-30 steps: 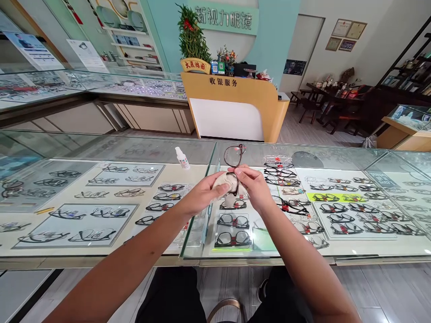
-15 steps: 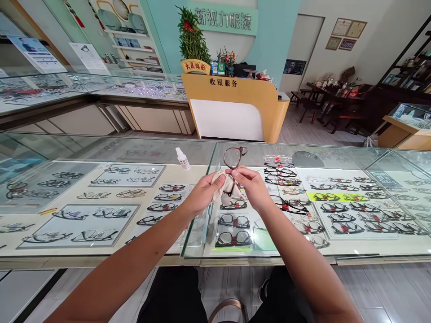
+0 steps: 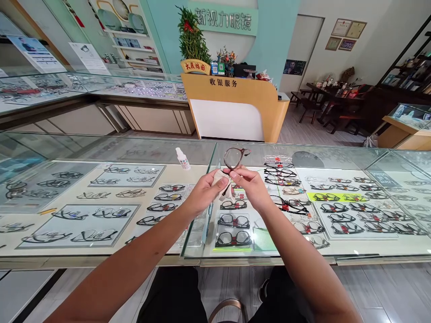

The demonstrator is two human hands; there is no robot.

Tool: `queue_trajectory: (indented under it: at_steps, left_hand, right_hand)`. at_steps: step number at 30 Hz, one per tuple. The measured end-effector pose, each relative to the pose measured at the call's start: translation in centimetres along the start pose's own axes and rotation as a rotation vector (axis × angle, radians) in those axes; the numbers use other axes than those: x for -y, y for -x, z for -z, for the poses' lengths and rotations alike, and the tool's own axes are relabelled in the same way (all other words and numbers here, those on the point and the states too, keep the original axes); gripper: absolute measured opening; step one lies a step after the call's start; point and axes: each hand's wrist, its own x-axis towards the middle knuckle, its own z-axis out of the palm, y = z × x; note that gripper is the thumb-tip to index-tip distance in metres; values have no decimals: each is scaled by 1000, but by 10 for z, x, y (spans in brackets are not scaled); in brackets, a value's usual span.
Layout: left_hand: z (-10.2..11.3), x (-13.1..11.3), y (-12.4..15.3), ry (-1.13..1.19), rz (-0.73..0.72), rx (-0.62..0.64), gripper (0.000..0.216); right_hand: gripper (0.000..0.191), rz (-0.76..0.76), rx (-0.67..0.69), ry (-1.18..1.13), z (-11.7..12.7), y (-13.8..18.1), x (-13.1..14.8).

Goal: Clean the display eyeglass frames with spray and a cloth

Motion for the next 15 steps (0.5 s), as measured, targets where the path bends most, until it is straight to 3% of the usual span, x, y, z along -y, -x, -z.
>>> queue_trajectory:
  at_steps: [3,8,11,15]
  left_hand:
    - [2,0,-2,8,-2,-25,58]
    - [11,0,-6,27,1,-59,56]
    - [15,-4,-3,10,73,-2,55]
    - [17,-13,1,-42,144,97,54]
  right_hand:
    - [29,144,-58,200,-1,3,6]
    - [23,566,-265,788,2,10,17]
    - [29,735,-220,1116,7,11,17]
    - [34,846,-184,1318,10,11,15]
